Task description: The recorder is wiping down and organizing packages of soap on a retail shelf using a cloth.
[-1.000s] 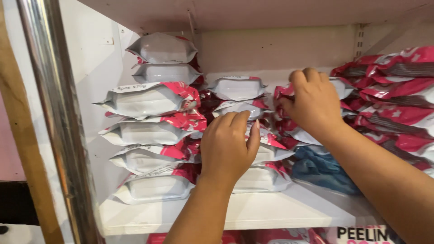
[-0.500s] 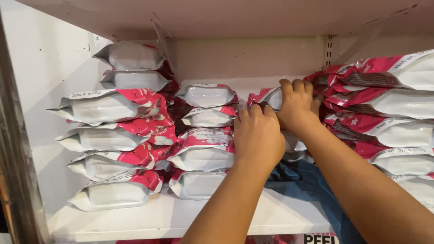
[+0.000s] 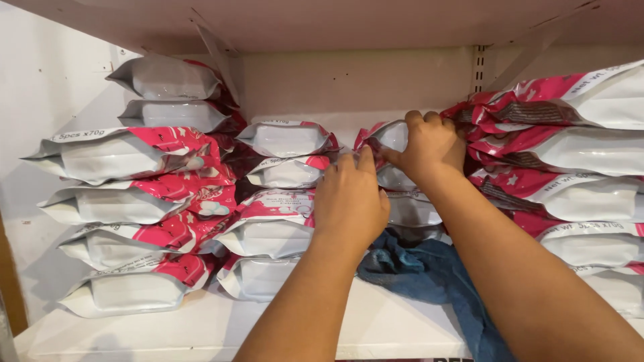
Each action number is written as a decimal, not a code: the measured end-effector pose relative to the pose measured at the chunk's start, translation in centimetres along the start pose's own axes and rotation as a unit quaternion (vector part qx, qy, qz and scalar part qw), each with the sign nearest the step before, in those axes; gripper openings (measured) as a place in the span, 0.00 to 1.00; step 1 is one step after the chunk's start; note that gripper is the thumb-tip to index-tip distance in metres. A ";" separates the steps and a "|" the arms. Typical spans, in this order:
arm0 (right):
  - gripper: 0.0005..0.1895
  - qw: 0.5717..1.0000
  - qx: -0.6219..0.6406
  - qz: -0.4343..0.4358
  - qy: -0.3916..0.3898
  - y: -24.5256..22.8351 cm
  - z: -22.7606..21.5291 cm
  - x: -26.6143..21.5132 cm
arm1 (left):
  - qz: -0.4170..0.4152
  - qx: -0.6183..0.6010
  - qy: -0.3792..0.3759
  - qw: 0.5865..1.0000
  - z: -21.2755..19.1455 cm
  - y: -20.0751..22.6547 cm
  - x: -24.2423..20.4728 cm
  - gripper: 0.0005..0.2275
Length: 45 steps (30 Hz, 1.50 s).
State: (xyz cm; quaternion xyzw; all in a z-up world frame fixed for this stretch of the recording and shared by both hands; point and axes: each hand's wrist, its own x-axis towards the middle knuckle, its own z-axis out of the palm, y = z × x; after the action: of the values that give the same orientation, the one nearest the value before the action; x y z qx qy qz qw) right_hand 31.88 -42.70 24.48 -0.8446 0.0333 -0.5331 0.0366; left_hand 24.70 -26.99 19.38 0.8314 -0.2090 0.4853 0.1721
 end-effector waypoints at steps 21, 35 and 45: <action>0.32 0.976 -0.155 -0.152 0.030 -0.2 -0.1 -0.6 | -0.008 -0.033 0.028 0.999 -0.9 0.0 -0.6 0.28; 0.27 0.958 0.049 -0.159 0.234 -3.7 -6.2 -4.2 | -0.034 -0.193 0.181 0.964 0.6 -0.7 -0.2 0.14; 0.32 0.921 0.089 -0.252 0.285 -5.6 -11.7 -11.2 | -0.129 -0.870 -0.063 0.471 -4.5 -2.2 0.2 0.31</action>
State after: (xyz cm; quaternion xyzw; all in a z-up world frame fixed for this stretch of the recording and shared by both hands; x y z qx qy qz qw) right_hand 16.63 -36.33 20.00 -0.6308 -0.2186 -0.7437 -0.0352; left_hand 22.65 -22.93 21.45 0.2999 -0.4241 -0.0281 0.8541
